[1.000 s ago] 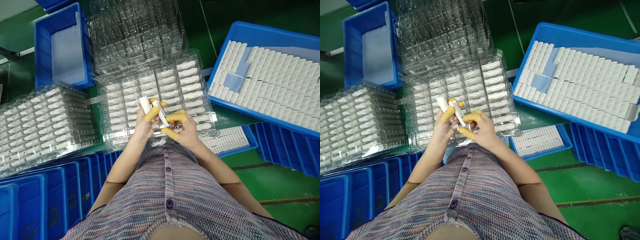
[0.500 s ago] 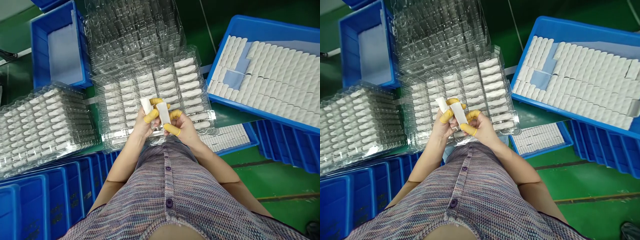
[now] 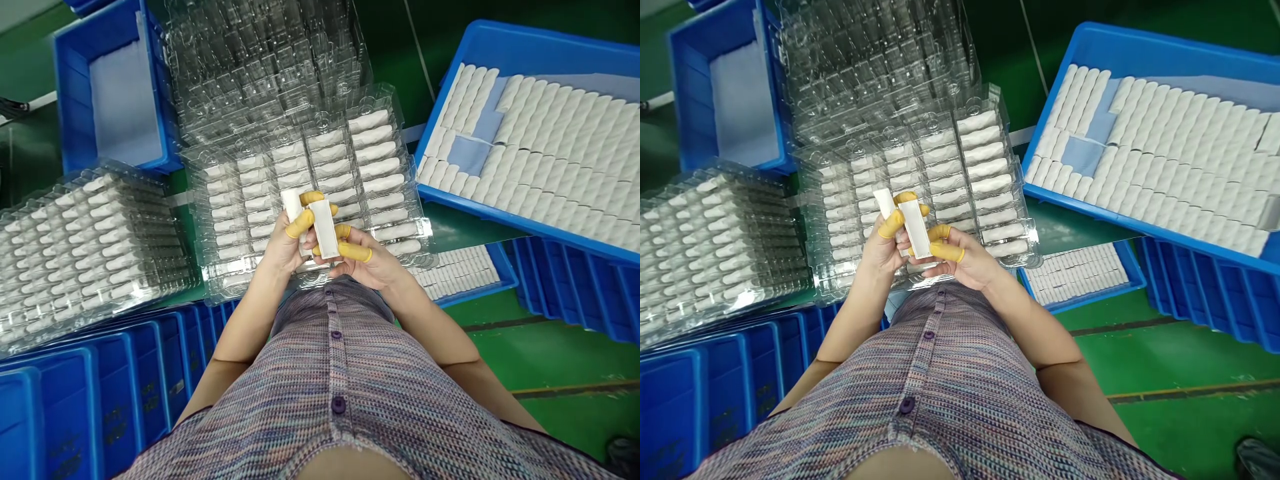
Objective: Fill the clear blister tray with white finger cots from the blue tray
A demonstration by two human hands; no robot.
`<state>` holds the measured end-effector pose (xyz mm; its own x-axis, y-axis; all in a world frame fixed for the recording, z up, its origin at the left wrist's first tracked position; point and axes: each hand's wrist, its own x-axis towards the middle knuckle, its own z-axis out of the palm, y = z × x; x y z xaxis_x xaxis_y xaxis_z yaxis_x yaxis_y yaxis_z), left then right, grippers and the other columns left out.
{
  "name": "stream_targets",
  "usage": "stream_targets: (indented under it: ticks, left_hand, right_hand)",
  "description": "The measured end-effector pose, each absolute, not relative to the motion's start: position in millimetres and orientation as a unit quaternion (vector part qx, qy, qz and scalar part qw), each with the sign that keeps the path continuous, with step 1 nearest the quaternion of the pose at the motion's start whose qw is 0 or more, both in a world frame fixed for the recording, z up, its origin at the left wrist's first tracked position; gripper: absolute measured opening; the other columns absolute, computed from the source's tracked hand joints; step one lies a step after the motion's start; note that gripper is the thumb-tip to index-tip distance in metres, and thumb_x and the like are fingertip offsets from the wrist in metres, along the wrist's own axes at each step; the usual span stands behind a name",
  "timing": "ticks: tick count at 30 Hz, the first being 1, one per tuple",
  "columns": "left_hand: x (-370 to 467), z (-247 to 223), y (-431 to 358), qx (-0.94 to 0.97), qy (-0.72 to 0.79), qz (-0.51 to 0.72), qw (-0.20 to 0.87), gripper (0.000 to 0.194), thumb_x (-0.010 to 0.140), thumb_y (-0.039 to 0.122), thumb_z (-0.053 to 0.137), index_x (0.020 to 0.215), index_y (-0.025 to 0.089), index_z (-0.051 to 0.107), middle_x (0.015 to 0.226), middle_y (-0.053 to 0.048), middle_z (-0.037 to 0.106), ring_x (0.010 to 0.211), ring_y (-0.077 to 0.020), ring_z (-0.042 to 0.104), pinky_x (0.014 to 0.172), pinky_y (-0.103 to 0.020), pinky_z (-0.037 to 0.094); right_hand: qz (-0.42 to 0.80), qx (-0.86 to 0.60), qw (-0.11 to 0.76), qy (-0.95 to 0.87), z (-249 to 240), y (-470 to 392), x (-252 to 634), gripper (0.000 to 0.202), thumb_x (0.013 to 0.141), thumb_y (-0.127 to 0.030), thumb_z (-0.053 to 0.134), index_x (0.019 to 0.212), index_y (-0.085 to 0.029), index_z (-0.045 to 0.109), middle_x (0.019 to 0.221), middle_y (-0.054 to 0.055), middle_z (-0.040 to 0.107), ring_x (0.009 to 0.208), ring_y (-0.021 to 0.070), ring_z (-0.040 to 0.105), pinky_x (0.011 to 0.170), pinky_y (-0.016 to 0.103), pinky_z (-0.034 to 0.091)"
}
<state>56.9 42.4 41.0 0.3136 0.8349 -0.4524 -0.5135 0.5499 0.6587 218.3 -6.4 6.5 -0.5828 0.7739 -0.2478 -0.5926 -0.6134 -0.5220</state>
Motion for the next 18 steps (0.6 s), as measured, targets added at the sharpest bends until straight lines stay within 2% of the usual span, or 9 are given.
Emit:
stream_targets:
  ticks: [4, 6, 8, 10, 12, 15, 18]
  left_hand:
    - [58, 41, 43, 0.194, 0.410, 0.457, 0.766, 0.030, 0.082, 0.034, 0.091, 0.100, 0.021, 0.071, 0.066, 0.004, 0.064, 0.043, -0.0048, 0.046, 0.036, -0.014, 0.034]
    - [58, 42, 45, 0.167, 0.415, 0.475, 0.758, 0.026, 0.087, 0.035, 0.086, 0.103, 0.022, 0.071, 0.082, 0.000, 0.073, 0.050, -0.0050, 0.053, 0.038, -0.013, 0.036]
    - [59, 43, 47, 0.146, 0.417, 0.485, 0.754, 0.021, 0.089, 0.036, 0.083, 0.098, 0.021, 0.072, 0.094, -0.003, 0.076, 0.056, -0.0054, 0.057, 0.040, -0.013, 0.039]
    - [59, 44, 48, 0.141, 0.420, 0.481, 0.757, 0.022, 0.092, 0.040, 0.080, 0.094, 0.020, 0.072, 0.094, -0.004, 0.075, 0.058, -0.0059, 0.057, 0.041, -0.013, 0.040]
    - [60, 45, 49, 0.139, 0.421, 0.468, 0.765, 0.027, 0.095, 0.044, 0.075, 0.090, 0.019, 0.071, 0.085, -0.003, 0.071, 0.056, -0.0064, 0.053, 0.040, -0.014, 0.040]
    - [61, 46, 48, 0.125, 0.422, 0.443, 0.781, 0.028, 0.097, 0.042, 0.069, 0.086, 0.017, 0.069, 0.075, -0.001, 0.064, 0.051, -0.0068, 0.048, 0.037, -0.016, 0.036]
    - [62, 44, 46, 0.119, 0.424, 0.418, 0.794, 0.024, 0.096, 0.037, 0.069, 0.084, 0.017, 0.065, 0.075, -0.001, 0.064, 0.048, -0.0066, 0.045, 0.036, -0.017, 0.032]
  right_hand:
    - [0.794, -0.274, 0.468, -0.275, 3, -2, 230, 0.043, 0.075, -0.044, 0.095, 0.097, -0.024, 0.065, 0.089, -0.003, 0.075, 0.076, 0.0124, 0.075, 0.065, 0.022, 0.063]
    - [0.684, -0.342, 0.528, -0.369, 4, 1, 253, 0.039, 0.073, -0.039, 0.096, 0.095, -0.024, 0.067, 0.091, -0.003, 0.075, 0.081, 0.0130, 0.074, 0.072, 0.025, 0.063]
    - [0.535, -0.440, 0.535, -0.483, 9, 3, 286, 0.033, 0.074, -0.033, 0.094, 0.096, -0.024, 0.072, 0.096, -0.001, 0.077, 0.086, 0.0157, 0.073, 0.082, 0.031, 0.063]
    - [0.399, -0.535, 0.459, -0.587, 15, 3, 319, 0.024, 0.079, -0.029, 0.087, 0.100, -0.024, 0.076, 0.103, 0.003, 0.079, 0.092, 0.0208, 0.073, 0.089, 0.039, 0.062]
    - [0.314, -0.573, 0.366, -0.663, 21, 5, 347, 0.020, 0.084, -0.027, 0.080, 0.103, -0.023, 0.078, 0.108, 0.006, 0.080, 0.100, 0.0266, 0.074, 0.095, 0.047, 0.060]
    - [0.247, -0.559, 0.268, -0.744, 24, 12, 368, 0.019, 0.085, -0.026, 0.073, 0.104, -0.023, 0.078, 0.107, 0.007, 0.080, 0.106, 0.0324, 0.074, 0.095, 0.052, 0.060]
    - [0.201, -0.546, 0.216, -0.784, 19, 23, 372, 0.020, 0.083, -0.022, 0.070, 0.102, -0.025, 0.077, 0.105, 0.008, 0.080, 0.106, 0.0343, 0.072, 0.088, 0.052, 0.060]
